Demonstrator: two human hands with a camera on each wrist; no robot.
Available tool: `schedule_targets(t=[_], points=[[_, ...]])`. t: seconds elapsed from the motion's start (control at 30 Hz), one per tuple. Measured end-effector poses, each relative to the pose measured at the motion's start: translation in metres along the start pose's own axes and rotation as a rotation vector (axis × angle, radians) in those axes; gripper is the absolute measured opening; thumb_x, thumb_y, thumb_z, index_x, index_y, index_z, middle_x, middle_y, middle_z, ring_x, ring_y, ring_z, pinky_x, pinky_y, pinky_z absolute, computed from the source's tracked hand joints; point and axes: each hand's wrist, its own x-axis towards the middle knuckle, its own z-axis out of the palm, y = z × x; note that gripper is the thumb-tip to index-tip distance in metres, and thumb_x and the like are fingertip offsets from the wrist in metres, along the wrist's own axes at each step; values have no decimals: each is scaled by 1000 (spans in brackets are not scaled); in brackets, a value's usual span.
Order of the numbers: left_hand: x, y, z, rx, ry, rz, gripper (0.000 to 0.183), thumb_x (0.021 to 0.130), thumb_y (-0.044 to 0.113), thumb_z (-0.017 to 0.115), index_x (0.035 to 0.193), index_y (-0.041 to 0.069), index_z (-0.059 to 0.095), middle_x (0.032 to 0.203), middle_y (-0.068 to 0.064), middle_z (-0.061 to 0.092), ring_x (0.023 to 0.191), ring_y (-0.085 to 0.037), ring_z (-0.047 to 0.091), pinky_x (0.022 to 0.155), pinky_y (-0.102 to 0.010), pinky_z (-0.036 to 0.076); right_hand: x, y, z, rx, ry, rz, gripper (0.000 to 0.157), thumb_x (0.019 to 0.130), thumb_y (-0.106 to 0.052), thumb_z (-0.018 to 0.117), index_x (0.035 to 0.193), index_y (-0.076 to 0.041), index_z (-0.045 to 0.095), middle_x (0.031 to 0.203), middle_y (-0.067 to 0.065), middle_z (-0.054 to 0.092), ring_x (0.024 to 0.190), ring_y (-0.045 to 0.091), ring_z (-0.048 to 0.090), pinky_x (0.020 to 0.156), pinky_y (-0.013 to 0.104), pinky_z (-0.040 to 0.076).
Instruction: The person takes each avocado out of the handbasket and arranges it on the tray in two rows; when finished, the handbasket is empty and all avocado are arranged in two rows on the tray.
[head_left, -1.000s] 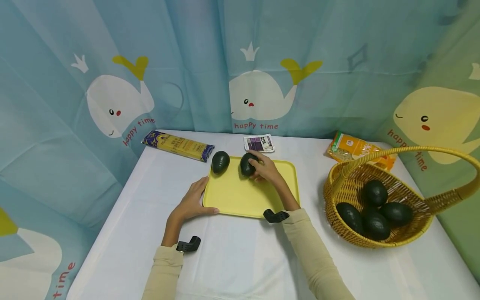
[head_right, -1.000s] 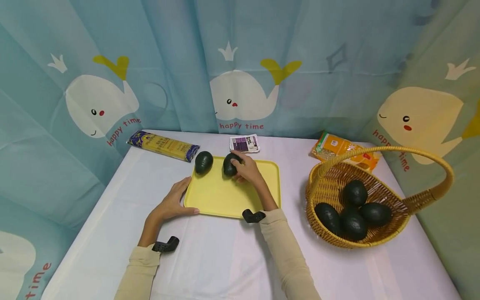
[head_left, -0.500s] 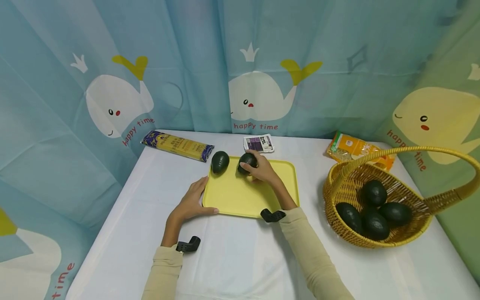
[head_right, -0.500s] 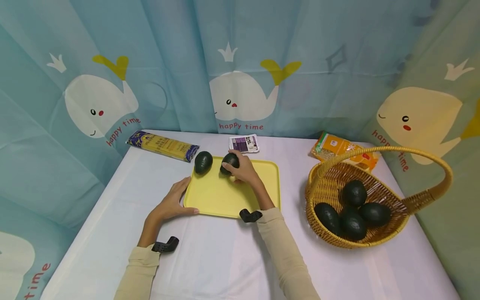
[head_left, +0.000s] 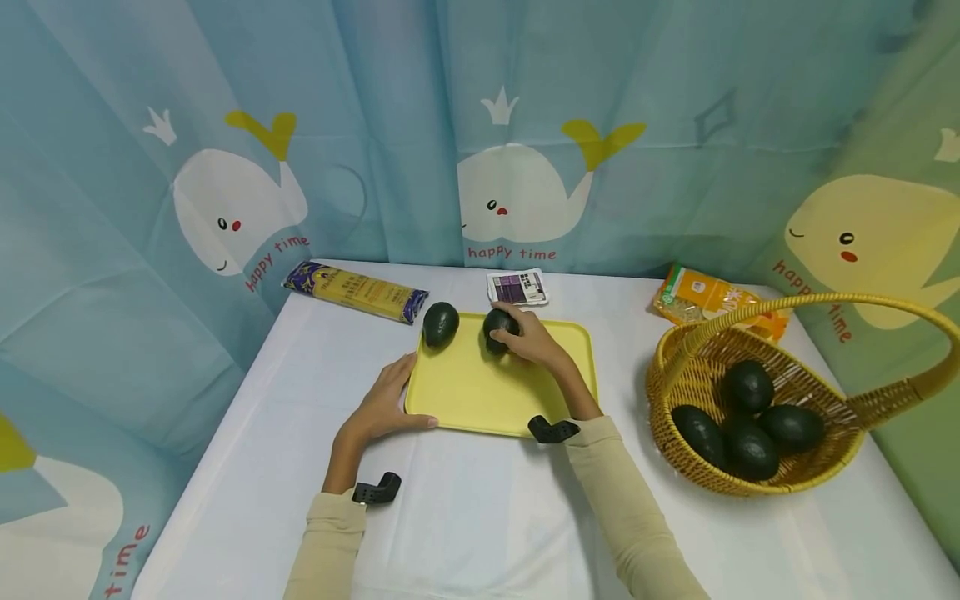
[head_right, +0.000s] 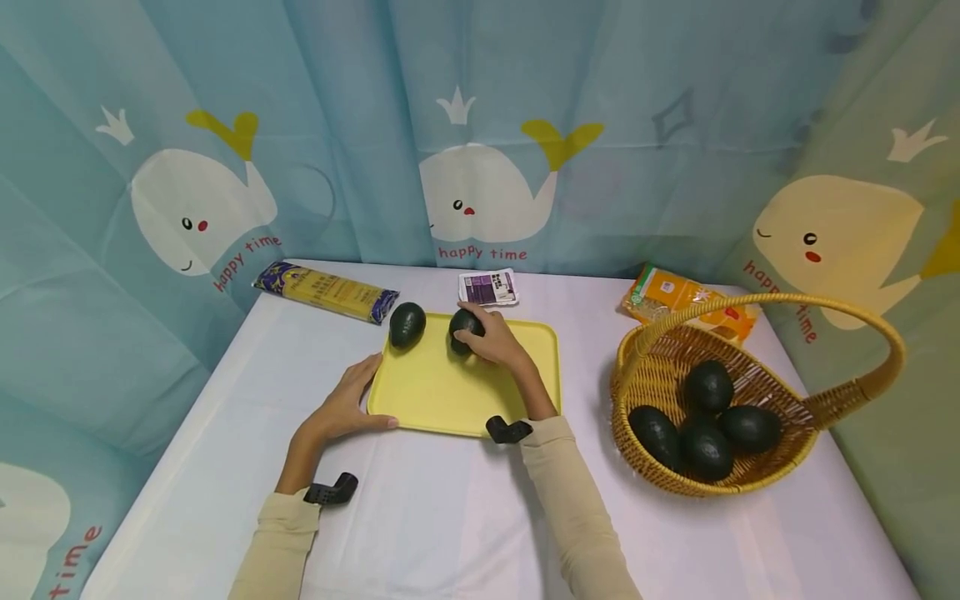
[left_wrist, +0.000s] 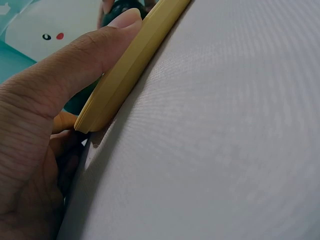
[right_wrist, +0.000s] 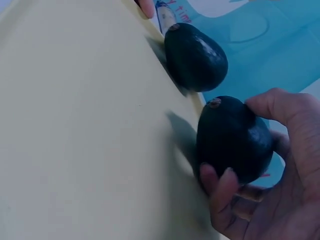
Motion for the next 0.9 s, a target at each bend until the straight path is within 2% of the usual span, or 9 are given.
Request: schedule_targets(t=[0.03, 0.1, 0.17, 0.23, 0.37, 0.5, 0.6, 0.9], points=[[0, 0, 0, -1, 3, 3, 123, 67, 52, 84, 158, 8, 13, 163, -16, 17, 151, -35, 14, 119, -57, 20, 0, 0, -1, -5, -7, -14, 59, 94, -19, 60, 150, -9, 40, 121, 33, 59, 55, 36, 60, 48, 33, 49], [0, 0, 0, -4, 1, 4, 124, 67, 52, 84, 158, 8, 13, 163, -16, 16, 151, -35, 14, 119, -57, 20, -2, -1, -3, -42, -17, -26, 62, 95, -20, 60, 151, -10, 37, 122, 36, 54, 66, 36, 62, 56, 34, 51], [0, 0, 0, -6, -3, 4, 124, 67, 52, 84, 158, 8, 13, 163, -15, 16, 151, -35, 13, 119, -57, 20, -4, -3, -3, -81, -27, -15, 64, 96, -24, 59, 153, -12, 34, 127, 37, 48, 90, 40, 60, 68, 38, 52], [0, 0, 0, -7, -6, 3, 124, 67, 52, 84, 158, 7, 12, 163, -15, 16, 151, -35, 13, 119, -57, 20, -6, -5, -4, -115, -32, 10, 65, 97, -28, 58, 154, -14, 32, 136, 37, 39, 113, 41, 50, 83, 46, 50], [0, 0, 0, -3, -3, 5, 124, 67, 52, 84, 157, 7, 13, 163, -15, 17, 151, -35, 13, 119, -57, 20, -8, -8, -3, -141, -39, 42, 64, 98, -31, 56, 155, -16, 31, 146, 34, 29, 131, 45, 36, 100, 61, 41], [1, 0, 0, 4, 5, 9, 124, 66, 52, 84, 157, 7, 14, 163, -15, 18, 150, -35, 14, 119, -56, 21, -8, -11, -4, -160, -31, 29, 62, 98, -30, 57, 153, -14, 34, 149, 32, 27, 139, 46, 29, 105, 66, 35], [0, 1, -1, 4, 7, 11, 124, 66, 51, 84, 157, 6, 14, 163, -15, 18, 150, -35, 15, 119, -57, 22, -8, -12, -5, -162, -17, 32, 61, 97, -31, 58, 151, -12, 37, 150, 32, 28, 139, 47, 28, 103, 65, 37], [0, 2, 0, -1, 3, 8, 123, 66, 51, 84, 157, 6, 14, 163, -16, 18, 150, -36, 15, 119, -57, 21, -5, -6, -4, -154, 15, 18, 63, 97, -27, 60, 151, -7, 35, 146, 31, 39, 135, 46, 37, 105, 63, 38]])
